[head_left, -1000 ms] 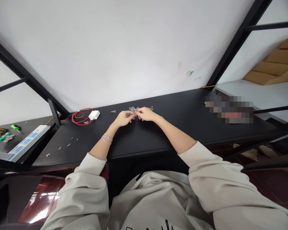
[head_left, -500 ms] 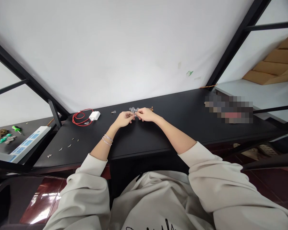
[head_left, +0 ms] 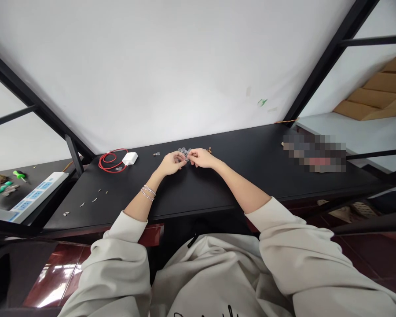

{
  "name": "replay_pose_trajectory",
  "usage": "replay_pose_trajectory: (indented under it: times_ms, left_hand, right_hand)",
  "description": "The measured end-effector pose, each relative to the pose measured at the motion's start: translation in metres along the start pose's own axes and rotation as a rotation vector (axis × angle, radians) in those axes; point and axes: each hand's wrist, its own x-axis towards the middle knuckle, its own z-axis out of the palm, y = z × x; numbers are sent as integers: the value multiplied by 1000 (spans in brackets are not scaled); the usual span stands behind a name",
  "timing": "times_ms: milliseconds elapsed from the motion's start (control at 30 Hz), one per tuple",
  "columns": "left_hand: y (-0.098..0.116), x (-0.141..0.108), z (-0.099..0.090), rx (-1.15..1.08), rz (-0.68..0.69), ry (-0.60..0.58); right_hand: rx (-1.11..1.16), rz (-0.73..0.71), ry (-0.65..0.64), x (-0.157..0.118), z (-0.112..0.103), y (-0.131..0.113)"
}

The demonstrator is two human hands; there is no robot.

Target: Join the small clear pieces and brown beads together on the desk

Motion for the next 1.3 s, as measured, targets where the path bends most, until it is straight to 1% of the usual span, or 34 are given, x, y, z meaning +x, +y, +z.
replay_pose_trajectory:
  times_ms: [133,533,733,833,900,933,1000,1067,1133,1200,1300]
  left_hand:
    - [0,0,0,-3,-10,22]
    - [-1,1,0,-33,-28,37]
    - [-4,2,-1,-61,-25,54]
    - [-4,2,-1,-70,-22,54]
    - [-4,2,-1,-72,-23,61]
    - [-4,2,0,-71,-25,64]
    - [-4,2,0,-69,-30,67]
    - [-3,2,0,-64,-37,61]
    - [-2,2,0,-57,-44,54]
    - [0,2,0,-47,-46,49]
    - [2,0,0,-34,-45,41]
  right_hand:
    - [39,5,10,0,0,1]
    - [143,-27,34,1,-1,0]
    - [155,-56,30,4,1,7]
    - [125,-70,58,4,2,5]
    - [67,-80,143,4,-2,4]
    - [35,-84,214,5,-6,4]
    - [-1,-75,402,7,-18,7]
    - [20,-23,576,10,-33,14]
    - [50,50,706,12,-48,24]
    - [94,113,759,13,-59,33]
    - [163,188,767,10,-66,40]
